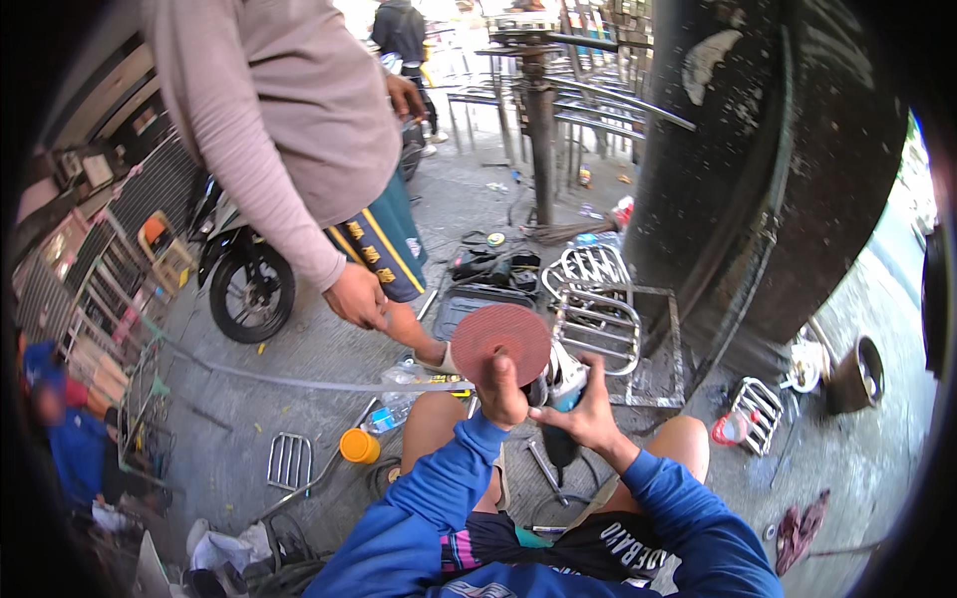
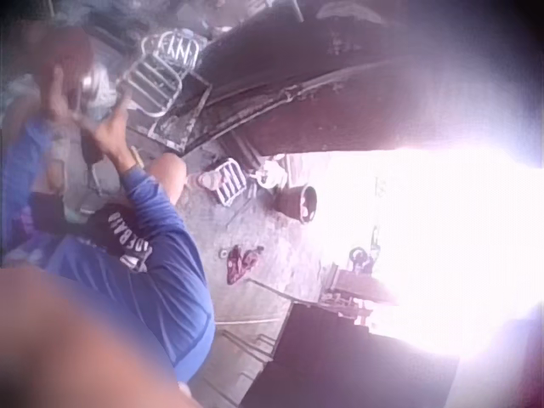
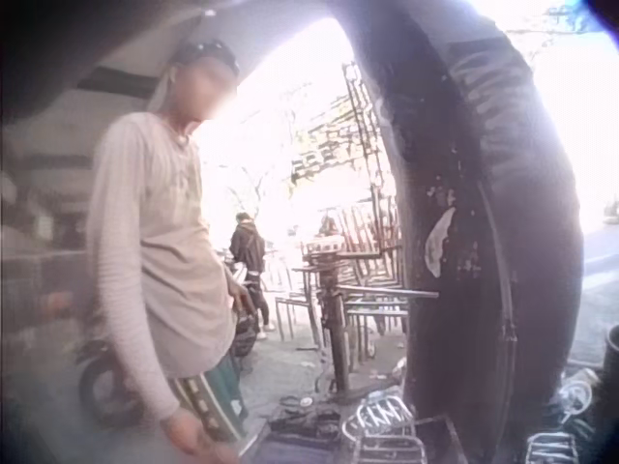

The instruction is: The person measures a metal rod with a tape measure and marks it with a marker, then uses an angle grinder to cut the rod at the marked point. The person handles the rod, tape measure, marker, and grinder in sequence.

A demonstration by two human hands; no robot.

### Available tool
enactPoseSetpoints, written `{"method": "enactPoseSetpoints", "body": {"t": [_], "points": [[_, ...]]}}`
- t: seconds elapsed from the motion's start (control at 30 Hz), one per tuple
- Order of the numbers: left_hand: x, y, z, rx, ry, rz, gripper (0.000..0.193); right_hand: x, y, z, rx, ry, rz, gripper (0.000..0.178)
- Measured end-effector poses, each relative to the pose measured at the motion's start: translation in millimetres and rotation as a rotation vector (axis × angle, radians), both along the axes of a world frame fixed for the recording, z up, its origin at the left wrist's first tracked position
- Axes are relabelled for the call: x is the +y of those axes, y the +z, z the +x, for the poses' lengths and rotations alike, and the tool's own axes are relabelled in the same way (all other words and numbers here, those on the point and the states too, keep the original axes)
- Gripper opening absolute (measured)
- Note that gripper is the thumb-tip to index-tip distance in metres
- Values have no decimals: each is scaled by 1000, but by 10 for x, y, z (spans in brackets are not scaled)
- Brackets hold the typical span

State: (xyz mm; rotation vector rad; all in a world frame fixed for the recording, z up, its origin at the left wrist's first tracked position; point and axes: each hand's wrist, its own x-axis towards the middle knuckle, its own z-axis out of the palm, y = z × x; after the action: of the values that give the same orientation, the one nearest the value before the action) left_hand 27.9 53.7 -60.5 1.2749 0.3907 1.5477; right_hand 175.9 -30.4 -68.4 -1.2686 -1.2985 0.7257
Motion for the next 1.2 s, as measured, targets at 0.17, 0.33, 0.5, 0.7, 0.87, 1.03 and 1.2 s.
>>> {"method": "enactPoseSetpoints", "body": {"t": [0.17, 0.33, 0.5, 0.7, 0.87, 1.03, 1.2], "points": [[58, -357, -74, 51, 517, 125, 71, 55, 127, -41, 231, 284, 71, 116], [-44, -172, -113, -140, 39, -140, 63, -168, 35, -199, 368, 212, 6, 113], [-131, 149, 129, -277, -226, -744, 59, -301, -184, -176, 189, -136, 4, 102], [-15, 323, 119, 123, -70, 49, 66, -295, -198, 55, 427, 4, 22, 107], [-168, 263, 334, 148, -267, -207, 60, -398, -284, -51, 616, 6, 46, 105], [-175, 333, 583, -115, -231, -292, 51, -372, -426, 158, 204, -259, 115, 102], [-181, 271, 594, -345, -503, -842, 71, -290, -389, 331, -14, -156, 331, 97]]}}
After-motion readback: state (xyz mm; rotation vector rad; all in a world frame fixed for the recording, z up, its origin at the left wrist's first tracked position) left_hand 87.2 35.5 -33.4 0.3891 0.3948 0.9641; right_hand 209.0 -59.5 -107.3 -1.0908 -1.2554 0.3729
